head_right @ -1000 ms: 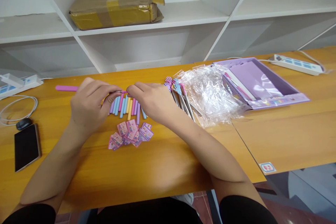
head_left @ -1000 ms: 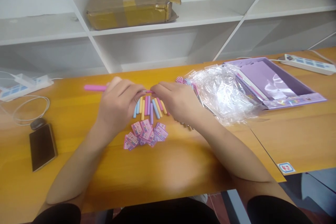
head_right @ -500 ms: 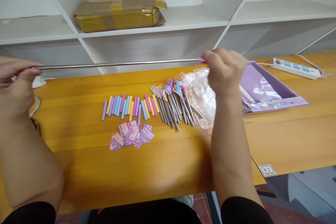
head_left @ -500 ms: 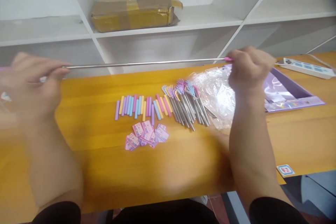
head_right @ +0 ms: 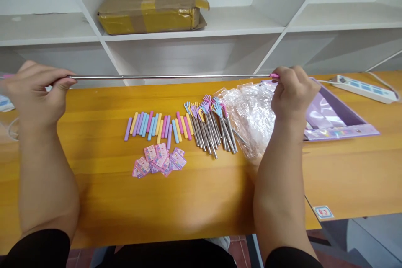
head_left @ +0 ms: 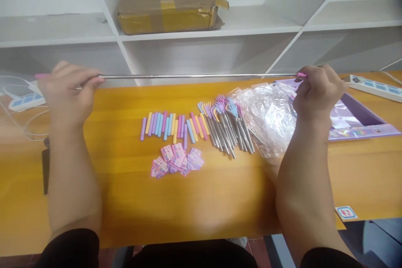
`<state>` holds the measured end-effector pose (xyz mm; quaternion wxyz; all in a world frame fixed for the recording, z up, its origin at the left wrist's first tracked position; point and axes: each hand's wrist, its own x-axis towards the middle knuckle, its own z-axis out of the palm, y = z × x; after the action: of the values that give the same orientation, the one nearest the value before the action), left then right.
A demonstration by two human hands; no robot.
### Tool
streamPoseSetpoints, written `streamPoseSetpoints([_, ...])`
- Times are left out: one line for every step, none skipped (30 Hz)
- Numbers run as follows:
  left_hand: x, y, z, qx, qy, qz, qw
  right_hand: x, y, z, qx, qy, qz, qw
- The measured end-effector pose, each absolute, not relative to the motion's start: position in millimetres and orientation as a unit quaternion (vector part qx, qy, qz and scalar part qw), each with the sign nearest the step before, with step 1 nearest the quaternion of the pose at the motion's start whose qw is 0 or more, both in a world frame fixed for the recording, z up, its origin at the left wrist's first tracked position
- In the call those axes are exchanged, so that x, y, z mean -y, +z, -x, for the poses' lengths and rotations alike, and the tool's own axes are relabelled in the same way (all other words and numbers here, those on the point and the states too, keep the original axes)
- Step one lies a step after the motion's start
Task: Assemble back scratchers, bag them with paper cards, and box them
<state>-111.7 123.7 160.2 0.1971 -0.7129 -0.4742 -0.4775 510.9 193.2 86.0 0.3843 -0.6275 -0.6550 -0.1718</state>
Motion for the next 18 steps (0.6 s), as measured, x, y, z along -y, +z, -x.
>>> streamPoseSetpoints([-124.8,159.5,113.3,0.479,-0.473,0.714,0.193,-193.7,84.4,-512.3,0.659,-0.177,0.622,0.384])
streamPoseSetpoints([-125.1,159.5,114.7,0.484,-0.470,0.713,0.192,-194.4,82.9,-513.5,0.663,-0.192,0.614,0.384])
streamPoseSetpoints([-124.9,160.1,115.9,0.490,-0.469,0.708,0.197,-195.1,81.8,-514.6,0.665,-0.206,0.606,0.384])
streamPoseSetpoints([-124.4,160.9,117.0,0.495,-0.468,0.703,0.205,-195.7,80.9,-515.4,0.668,-0.210,0.602,0.384])
streamPoseSetpoints([-124.1,161.7,117.9,0.499,-0.468,0.697,0.217,-196.2,80.5,-516.0,0.668,-0.212,0.600,0.386])
streamPoseSetpoints([-124.2,162.3,118.7,0.500,-0.469,0.691,0.229,-196.6,80.6,-516.3,0.667,-0.215,0.597,0.392])
streamPoseSetpoints([-124.9,162.6,119.4,0.498,-0.471,0.689,0.236,-197.0,81.1,-516.5,0.667,-0.216,0.592,0.398])
streamPoseSetpoints([-126.0,162.4,119.8,0.491,-0.475,0.689,0.241,-197.3,82.2,-516.5,0.668,-0.215,0.585,0.406])
streamPoseSetpoints([-127.5,161.9,119.9,0.487,-0.475,0.693,0.238,-197.7,83.7,-516.4,0.670,-0.211,0.579,0.414])
streamPoseSetpoints([-129.0,161.4,119.6,0.483,-0.473,0.699,0.233,-198.2,85.6,-516.1,0.668,-0.206,0.576,0.423])
streamPoseSetpoints([-130.2,161.1,118.9,0.476,-0.474,0.702,0.236,-198.5,87.8,-515.7,0.666,-0.198,0.576,0.430])
streamPoseSetpoints([-130.9,161.2,117.7,0.473,-0.468,0.707,0.240,-198.8,90.1,-515.3,0.661,-0.188,0.580,0.438])
streamPoseSetpoints([-130.8,161.8,116.0,0.474,-0.459,0.710,0.248,-198.7,92.4,-514.8,0.651,-0.179,0.587,0.447])
streamPoseSetpoints([-129.7,163.1,114.0,0.475,-0.450,0.710,0.260,-198.3,94.5,-514.2,0.639,-0.168,0.594,0.458])
streamPoseSetpoints([-127.8,164.9,111.6,0.473,-0.445,0.711,0.272,-197.4,96.2,-513.5,0.632,-0.156,0.598,0.467])
streamPoseSetpoints([-125.1,167.2,109.2,0.475,-0.436,0.713,0.278,-196.2,97.6,-512.9,0.628,-0.143,0.599,0.476])
streamPoseSetpoints([-122.0,169.6,106.9,0.475,-0.430,0.715,0.279,-194.9,98.6,-512.3,0.630,-0.128,0.595,0.483])
streamPoseSetpoints([-119.0,172.1,104.9,0.472,-0.427,0.719,0.278,-193.5,99.4,-511.9,0.634,-0.115,0.589,0.489])
